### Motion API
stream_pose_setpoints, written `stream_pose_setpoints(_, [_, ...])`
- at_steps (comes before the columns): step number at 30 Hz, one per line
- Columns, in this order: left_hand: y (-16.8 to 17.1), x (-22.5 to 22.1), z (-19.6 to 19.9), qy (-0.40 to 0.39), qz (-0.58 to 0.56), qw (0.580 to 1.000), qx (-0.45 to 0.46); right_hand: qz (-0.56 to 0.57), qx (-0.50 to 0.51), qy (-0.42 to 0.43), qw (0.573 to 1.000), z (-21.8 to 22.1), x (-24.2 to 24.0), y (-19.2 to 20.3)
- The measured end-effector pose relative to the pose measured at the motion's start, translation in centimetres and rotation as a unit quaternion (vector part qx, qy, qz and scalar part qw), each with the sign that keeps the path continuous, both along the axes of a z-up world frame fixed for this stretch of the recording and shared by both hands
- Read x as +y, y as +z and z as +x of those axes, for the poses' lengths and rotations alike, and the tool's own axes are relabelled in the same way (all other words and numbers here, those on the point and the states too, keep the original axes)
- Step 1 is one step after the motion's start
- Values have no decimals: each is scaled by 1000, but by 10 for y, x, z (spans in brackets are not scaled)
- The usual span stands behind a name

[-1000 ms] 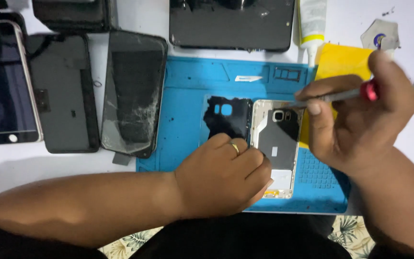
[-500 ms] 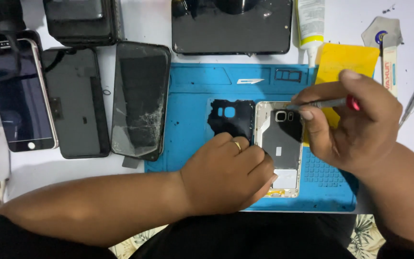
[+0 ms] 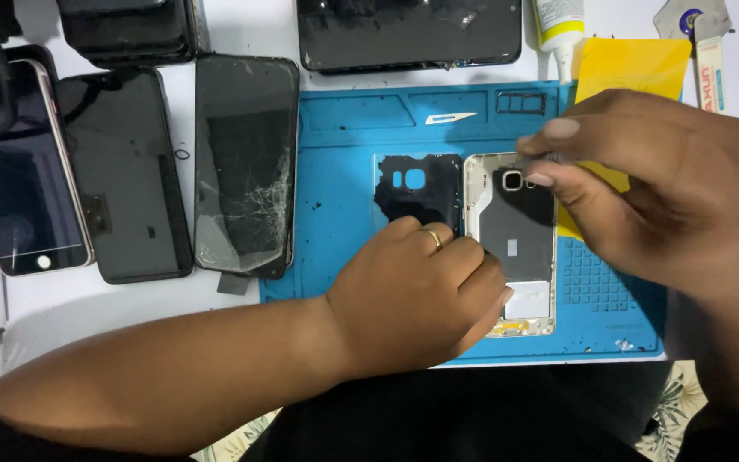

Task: The person is disassembling a smartphone by prying off the back cover and removing internal screws using a screwdriver.

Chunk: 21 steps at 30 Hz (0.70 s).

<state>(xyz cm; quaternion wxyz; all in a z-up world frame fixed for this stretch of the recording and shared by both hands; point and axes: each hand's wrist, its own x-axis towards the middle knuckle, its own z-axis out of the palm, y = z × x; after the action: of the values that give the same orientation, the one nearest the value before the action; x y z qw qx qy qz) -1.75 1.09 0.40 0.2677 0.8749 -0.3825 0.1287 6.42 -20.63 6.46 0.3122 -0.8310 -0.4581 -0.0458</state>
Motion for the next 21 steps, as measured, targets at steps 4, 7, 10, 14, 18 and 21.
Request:
stream_pose_setpoints(4, [-1,0,-2,6,-8,1000,0,-98,-7,-79,992,-5,-10,-13])
stream_pose_setpoints(7, [-2,-1,-1,10,-16,1000,1,7,-27,43,999,6,-11,-23])
stream_pose_setpoints(10, [-3,-1,-2,10,-19,1000,-4,49,-126,44,990,11,-19,-29])
stream_pose_setpoints(14, [-2,-1,-1,15,-19,1000,-9,63,37,47,996,2,-6,-6])
stream_pose_setpoints(18, [1,0,1,19,-17,1000,-4,52,-7,58,997,3,-12,-21])
stream_pose_setpoints(21, [1,0,1,20,-9,1000,-7,74,-55,51,994,7,-14,-26])
